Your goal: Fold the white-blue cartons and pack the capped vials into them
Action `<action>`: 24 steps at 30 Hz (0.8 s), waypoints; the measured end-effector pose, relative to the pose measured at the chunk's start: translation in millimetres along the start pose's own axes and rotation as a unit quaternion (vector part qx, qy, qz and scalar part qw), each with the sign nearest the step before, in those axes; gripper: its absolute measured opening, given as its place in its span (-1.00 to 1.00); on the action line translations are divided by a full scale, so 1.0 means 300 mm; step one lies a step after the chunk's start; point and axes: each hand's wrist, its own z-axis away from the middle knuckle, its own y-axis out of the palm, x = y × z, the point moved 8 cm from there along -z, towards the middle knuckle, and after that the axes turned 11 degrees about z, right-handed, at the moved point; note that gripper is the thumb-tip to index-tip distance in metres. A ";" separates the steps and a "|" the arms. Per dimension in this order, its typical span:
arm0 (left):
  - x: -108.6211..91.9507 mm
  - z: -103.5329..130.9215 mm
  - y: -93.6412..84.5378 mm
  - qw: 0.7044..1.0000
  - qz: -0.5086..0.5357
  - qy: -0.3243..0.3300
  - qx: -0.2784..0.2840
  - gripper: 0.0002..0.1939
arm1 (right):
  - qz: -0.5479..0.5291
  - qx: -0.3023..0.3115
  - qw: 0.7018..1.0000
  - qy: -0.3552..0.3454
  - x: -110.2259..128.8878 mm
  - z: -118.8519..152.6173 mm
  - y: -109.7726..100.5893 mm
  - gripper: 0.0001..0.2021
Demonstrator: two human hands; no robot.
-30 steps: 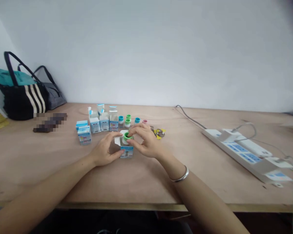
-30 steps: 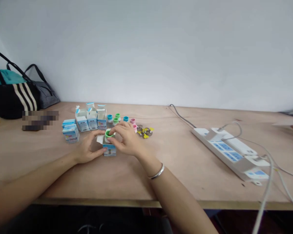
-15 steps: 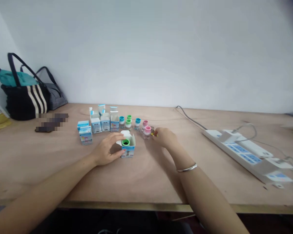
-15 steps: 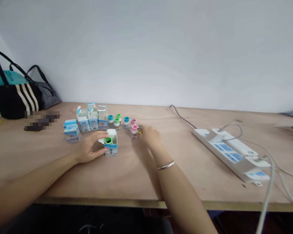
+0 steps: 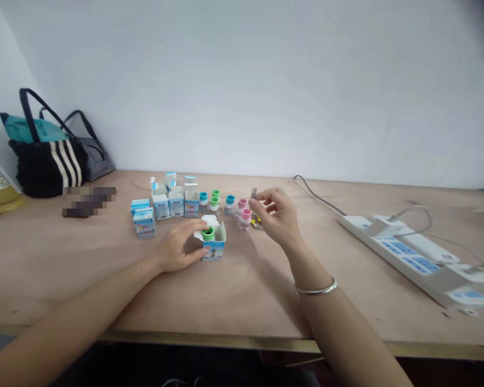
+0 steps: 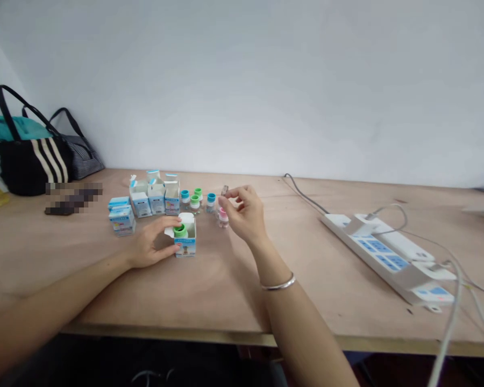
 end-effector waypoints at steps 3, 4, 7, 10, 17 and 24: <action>0.000 0.002 0.001 1.000 -0.001 0.001 0.000 -0.51 | -0.143 0.031 0.987 -0.067 0.110 0.041 0.040 -0.87; 0.000 0.002 0.002 1.000 -0.001 0.001 0.001 -0.51 | -0.168 0.063 0.980 -0.087 0.143 0.059 0.067 -0.87; 0.001 0.000 0.002 1.000 0.002 -0.003 0.004 -0.50 | -0.210 0.164 0.954 -0.134 0.212 0.109 0.142 -0.89; -0.002 -0.003 0.002 1.000 0.005 0.000 0.008 -0.49 | -0.217 0.215 0.941 -0.145 0.217 0.128 0.176 -0.87; -0.003 -0.001 0.005 1.000 -0.004 0.003 0.008 -0.52 | -0.168 0.234 0.951 -0.113 0.151 0.114 0.194 -0.84; -0.004 0.003 0.009 1.000 0.006 -0.004 0.014 -0.52 | -0.130 0.175 0.969 -0.114 0.140 0.098 0.169 -0.83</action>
